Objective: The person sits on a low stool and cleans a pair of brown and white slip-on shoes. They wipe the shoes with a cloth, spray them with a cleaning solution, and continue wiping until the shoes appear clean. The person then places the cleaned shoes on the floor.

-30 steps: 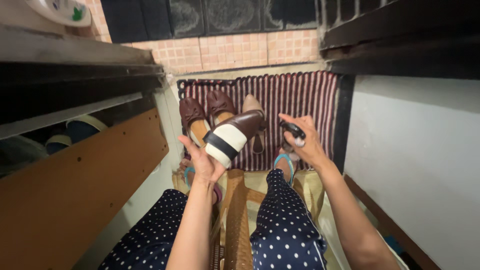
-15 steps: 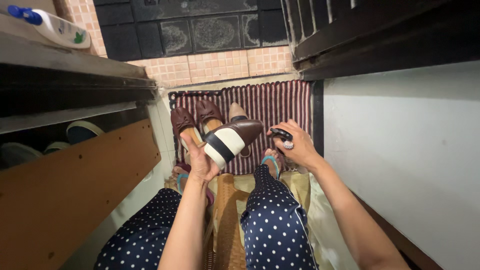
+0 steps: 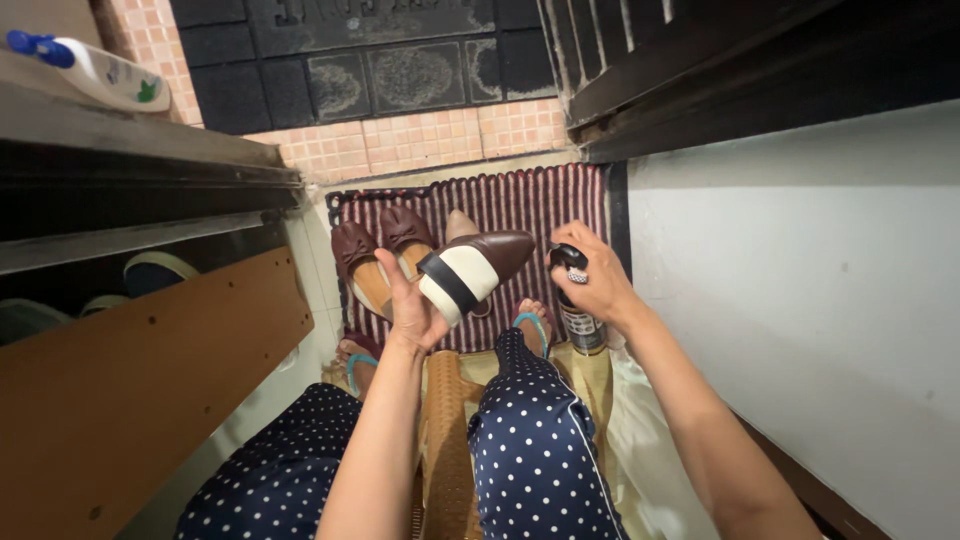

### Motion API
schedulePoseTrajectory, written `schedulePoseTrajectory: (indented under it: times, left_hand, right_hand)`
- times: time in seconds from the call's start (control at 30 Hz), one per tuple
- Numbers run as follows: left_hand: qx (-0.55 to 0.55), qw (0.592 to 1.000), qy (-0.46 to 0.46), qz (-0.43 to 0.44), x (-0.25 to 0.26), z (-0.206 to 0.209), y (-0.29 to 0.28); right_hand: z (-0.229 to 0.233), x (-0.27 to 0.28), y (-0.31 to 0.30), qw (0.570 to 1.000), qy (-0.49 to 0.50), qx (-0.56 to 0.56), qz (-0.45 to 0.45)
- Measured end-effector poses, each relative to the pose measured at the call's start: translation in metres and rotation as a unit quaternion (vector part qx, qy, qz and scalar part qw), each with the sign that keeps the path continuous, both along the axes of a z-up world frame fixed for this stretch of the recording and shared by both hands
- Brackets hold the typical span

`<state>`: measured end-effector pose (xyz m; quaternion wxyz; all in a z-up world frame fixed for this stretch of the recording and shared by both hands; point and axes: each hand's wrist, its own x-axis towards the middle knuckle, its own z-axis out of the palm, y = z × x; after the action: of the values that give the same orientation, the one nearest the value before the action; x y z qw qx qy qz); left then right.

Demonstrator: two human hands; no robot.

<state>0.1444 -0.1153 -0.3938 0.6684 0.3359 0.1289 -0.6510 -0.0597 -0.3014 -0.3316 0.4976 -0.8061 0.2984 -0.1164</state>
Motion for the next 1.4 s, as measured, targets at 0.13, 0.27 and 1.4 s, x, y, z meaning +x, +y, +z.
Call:
schedulePoseTrajectory:
  times: [0.13,0.27,1.4]
  left_hand:
    - [-0.012,1.000,0.001,-0.017,-0.005,0.000,-0.009]
    - [-0.006,1.000,-0.003,-0.027,-0.006,-0.002,-0.014]
    - [-0.012,1.000,0.001,0.003,-0.002,0.017,-0.003]
  right_hand:
    - [0.001,-0.004,-0.003,0.995,0.094,-0.021,0.009]
    - [-0.003,-0.008,-0.005,0.995,0.102,-0.012,0.002]
    - [0.146,-0.045,0.021,0.991,-0.088,0.073,-0.069]
